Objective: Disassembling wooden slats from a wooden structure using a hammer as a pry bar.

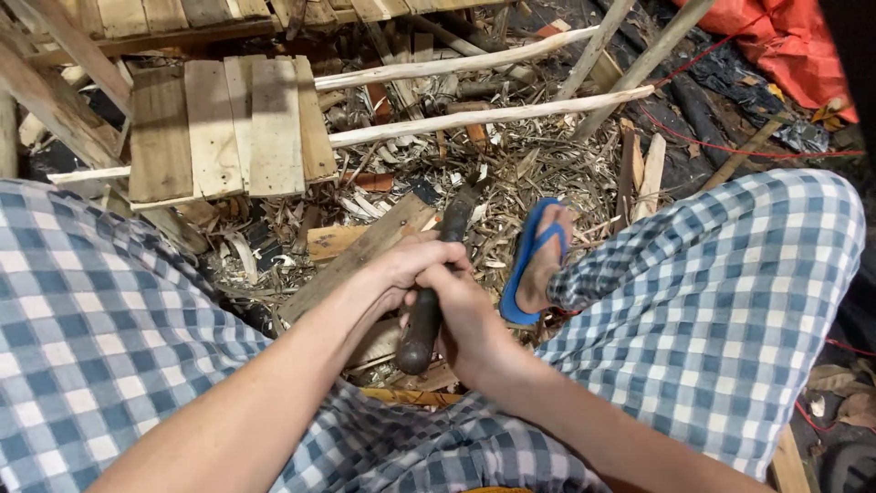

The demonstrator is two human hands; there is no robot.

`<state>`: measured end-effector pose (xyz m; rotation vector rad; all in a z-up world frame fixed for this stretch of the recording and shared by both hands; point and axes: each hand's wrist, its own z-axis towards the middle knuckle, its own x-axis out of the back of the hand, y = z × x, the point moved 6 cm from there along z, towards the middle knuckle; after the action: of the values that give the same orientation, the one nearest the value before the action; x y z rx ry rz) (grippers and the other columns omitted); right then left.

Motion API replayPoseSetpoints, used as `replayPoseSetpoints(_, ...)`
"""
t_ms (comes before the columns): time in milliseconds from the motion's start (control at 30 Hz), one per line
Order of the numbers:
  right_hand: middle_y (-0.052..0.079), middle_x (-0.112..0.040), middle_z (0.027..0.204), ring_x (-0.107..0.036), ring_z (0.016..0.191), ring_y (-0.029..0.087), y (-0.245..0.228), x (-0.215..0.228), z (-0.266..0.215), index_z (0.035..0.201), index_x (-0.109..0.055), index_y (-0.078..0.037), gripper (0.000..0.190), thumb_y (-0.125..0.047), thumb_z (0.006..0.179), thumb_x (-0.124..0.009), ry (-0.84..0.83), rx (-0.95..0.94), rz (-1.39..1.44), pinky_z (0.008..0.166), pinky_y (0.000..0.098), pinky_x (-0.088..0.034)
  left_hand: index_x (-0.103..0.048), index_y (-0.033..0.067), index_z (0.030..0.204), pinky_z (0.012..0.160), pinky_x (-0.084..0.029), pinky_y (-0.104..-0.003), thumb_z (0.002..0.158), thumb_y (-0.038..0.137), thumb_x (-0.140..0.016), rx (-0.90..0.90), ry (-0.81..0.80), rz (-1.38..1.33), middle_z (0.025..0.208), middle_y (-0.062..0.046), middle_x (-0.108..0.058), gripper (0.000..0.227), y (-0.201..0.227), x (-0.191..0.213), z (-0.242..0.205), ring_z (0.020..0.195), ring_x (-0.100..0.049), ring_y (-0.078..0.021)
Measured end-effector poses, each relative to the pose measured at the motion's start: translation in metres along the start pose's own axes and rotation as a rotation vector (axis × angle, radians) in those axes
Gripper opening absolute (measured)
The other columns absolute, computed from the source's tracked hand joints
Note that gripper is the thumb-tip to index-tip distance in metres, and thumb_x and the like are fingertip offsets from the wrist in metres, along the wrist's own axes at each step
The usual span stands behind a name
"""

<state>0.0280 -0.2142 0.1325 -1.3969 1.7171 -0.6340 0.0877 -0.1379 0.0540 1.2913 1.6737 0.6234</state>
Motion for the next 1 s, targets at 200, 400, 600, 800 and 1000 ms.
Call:
replayPoseSetpoints(200,0.008,-0.054,0.076,-0.056,0.063,0.017,0.008,0.007,-0.001,0.099,-0.056,0.003,0.025,-0.004,0.076,-0.065,0.042,-0.274,0.14,0.057,0.0337,-0.052,-0.041,0.0057,0.154,0.046,-0.059,-0.023,0.077,0.041,-0.08,0.162,-0.043,0.217,0.132,-0.027,-0.06,0.094,0.004,-0.011,-0.017,0.091,-0.07,-0.0256)
replayPoseSetpoints(400,0.003,-0.048,0.064,-0.051,0.051,0.014,0.028,0.058,0.034,0.094,-0.056,0.002,0.02,-0.009,0.085,-0.07,0.157,-0.322,0.078,0.047,0.0289,-0.046,-0.065,0.0069,0.136,0.101,-0.053,-0.047,0.084,0.061,-0.067,-0.056,0.082,0.788,0.121,-0.022,-0.073,0.075,0.056,0.036,-0.035,0.12,-0.068,-0.0347)
replayPoseSetpoints(600,0.008,-0.047,0.064,-0.051,0.047,0.019,0.005,0.041,0.011,0.093,-0.062,-0.005,0.011,-0.008,0.084,-0.068,0.14,-0.115,-0.03,0.041,0.0334,-0.045,-0.036,0.0244,0.157,0.112,-0.03,-0.063,0.09,0.054,-0.059,0.21,0.496,1.524,0.153,-0.018,-0.047,0.077,-0.049,0.208,0.035,0.142,-0.038,-0.0398)
replayPoseSetpoints(800,0.012,-0.054,0.06,-0.058,0.044,0.027,0.007,0.041,0.052,0.096,-0.068,-0.007,0.023,-0.01,0.073,-0.068,0.095,0.016,-0.25,0.041,0.0398,-0.052,0.008,0.0235,0.163,0.119,-0.012,-0.069,0.073,0.059,-0.084,0.514,0.322,1.409,0.164,-0.02,-0.022,0.133,-0.063,0.196,-0.01,0.149,-0.024,-0.0454)
replayPoseSetpoints(1000,0.012,-0.051,0.057,-0.051,0.04,0.021,0.042,0.049,0.065,0.088,-0.061,-0.001,0.011,-0.011,0.086,-0.067,0.117,-0.053,-0.385,0.039,0.0378,-0.046,-0.011,0.0227,0.158,0.105,-0.035,-0.075,0.067,0.008,-0.093,0.522,0.451,1.244,0.16,-0.022,-0.026,0.124,-0.1,0.229,0.04,0.147,-0.027,-0.0467)
